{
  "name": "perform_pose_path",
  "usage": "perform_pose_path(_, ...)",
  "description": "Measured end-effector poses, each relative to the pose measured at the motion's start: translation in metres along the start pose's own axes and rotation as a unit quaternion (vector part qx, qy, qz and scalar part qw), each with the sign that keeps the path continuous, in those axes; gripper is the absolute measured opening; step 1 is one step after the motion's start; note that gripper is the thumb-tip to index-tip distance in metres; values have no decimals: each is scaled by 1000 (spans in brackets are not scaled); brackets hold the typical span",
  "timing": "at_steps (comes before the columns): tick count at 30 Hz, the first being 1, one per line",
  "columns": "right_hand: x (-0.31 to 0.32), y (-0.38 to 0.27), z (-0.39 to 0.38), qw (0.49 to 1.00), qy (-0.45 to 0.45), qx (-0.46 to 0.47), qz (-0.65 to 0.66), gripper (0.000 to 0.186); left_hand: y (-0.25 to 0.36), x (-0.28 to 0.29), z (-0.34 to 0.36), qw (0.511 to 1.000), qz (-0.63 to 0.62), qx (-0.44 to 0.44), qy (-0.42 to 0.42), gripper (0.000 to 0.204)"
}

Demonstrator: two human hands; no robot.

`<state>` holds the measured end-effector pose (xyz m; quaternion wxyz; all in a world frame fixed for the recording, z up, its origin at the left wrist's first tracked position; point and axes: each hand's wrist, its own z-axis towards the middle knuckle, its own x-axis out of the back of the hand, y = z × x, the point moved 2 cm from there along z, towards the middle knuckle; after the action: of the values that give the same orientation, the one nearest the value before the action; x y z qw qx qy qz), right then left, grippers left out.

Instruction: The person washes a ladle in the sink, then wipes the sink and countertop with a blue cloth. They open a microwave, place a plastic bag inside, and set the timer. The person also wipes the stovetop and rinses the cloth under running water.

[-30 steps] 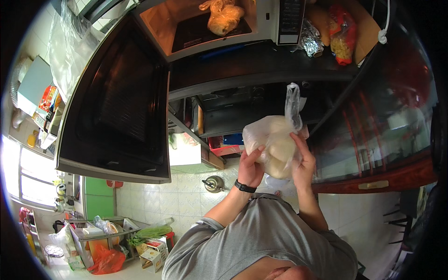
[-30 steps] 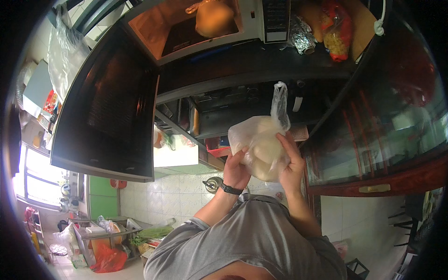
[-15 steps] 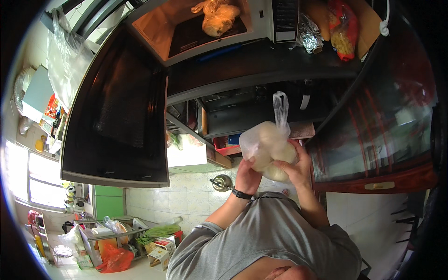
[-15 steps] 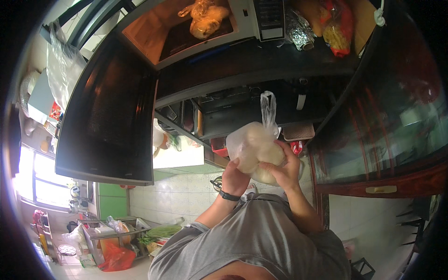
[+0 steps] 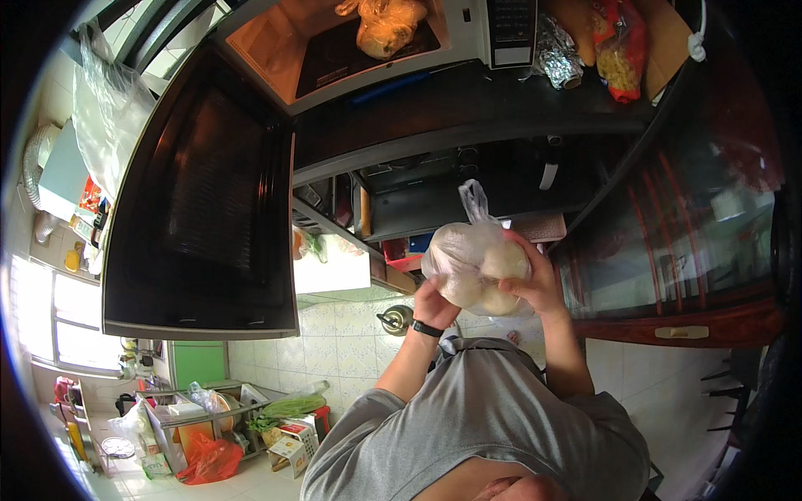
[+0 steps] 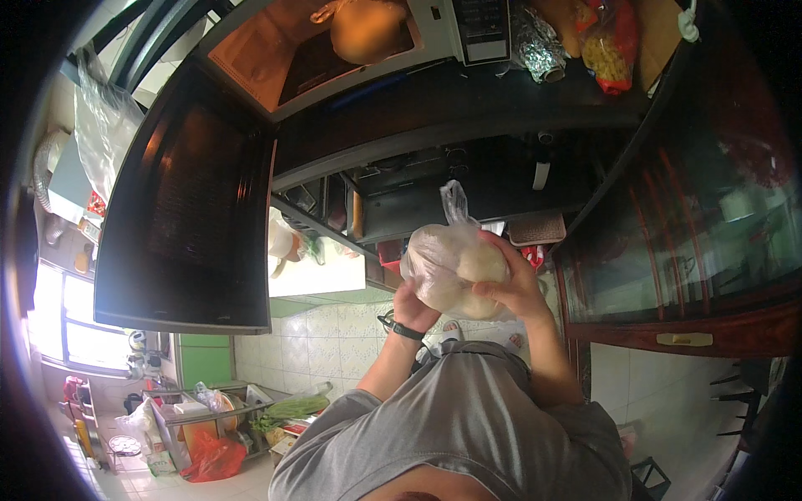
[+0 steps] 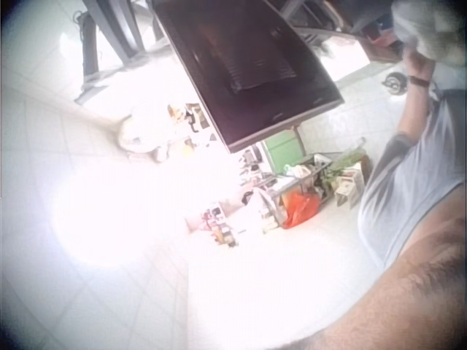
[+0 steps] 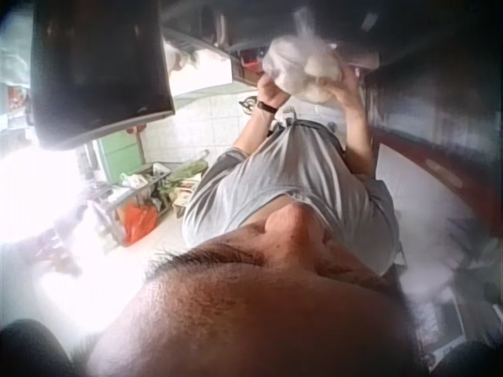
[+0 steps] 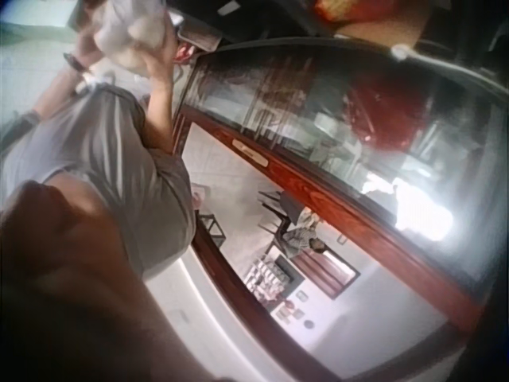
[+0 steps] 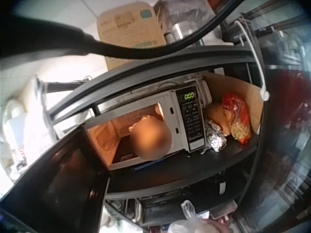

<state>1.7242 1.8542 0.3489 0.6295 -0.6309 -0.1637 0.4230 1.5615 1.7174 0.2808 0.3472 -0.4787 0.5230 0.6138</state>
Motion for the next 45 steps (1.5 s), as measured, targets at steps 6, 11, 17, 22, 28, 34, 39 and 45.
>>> perform_pose_path(6, 1, 2, -2, 998, -12, 20, -62, 87, 10, -14, 22, 994, 68, 6, 81, 57)
perform_pose_path(11, 2, -3, -7, 993, 50, 21, -109, 79, 3, -16, 24, 987, 106, -40, 115, 47)
perform_pose_path(17, 4, 0, -12, 992, 52, 7, -119, 76, -6, -22, 23, 990, 97, -41, 99, 47)
perform_pose_path(22, 0, 10, -9, 990, 75, 52, -107, 74, -7, -26, 20, 992, 71, -18, 103, 51)
perform_pose_path(28, -7, 2, -12, 985, 71, 56, -149, 61, -6, -21, 19, 993, 41, 14, 107, 53)
perform_pose_path(34, -3, 7, -13, 984, 78, 36, -153, 52, -7, -35, 20, 990, 42, 24, 135, 54)
perform_pose_path(39, -1, 9, -12, 990, 70, -2, -126, 50, -7, -34, 18, 989, 36, 21, 145, 53)
perform_pose_path(45, -12, 16, -8, 984, 135, 61, -103, 54, -7, -32, 17, 988, 1, 16, 151, 49)
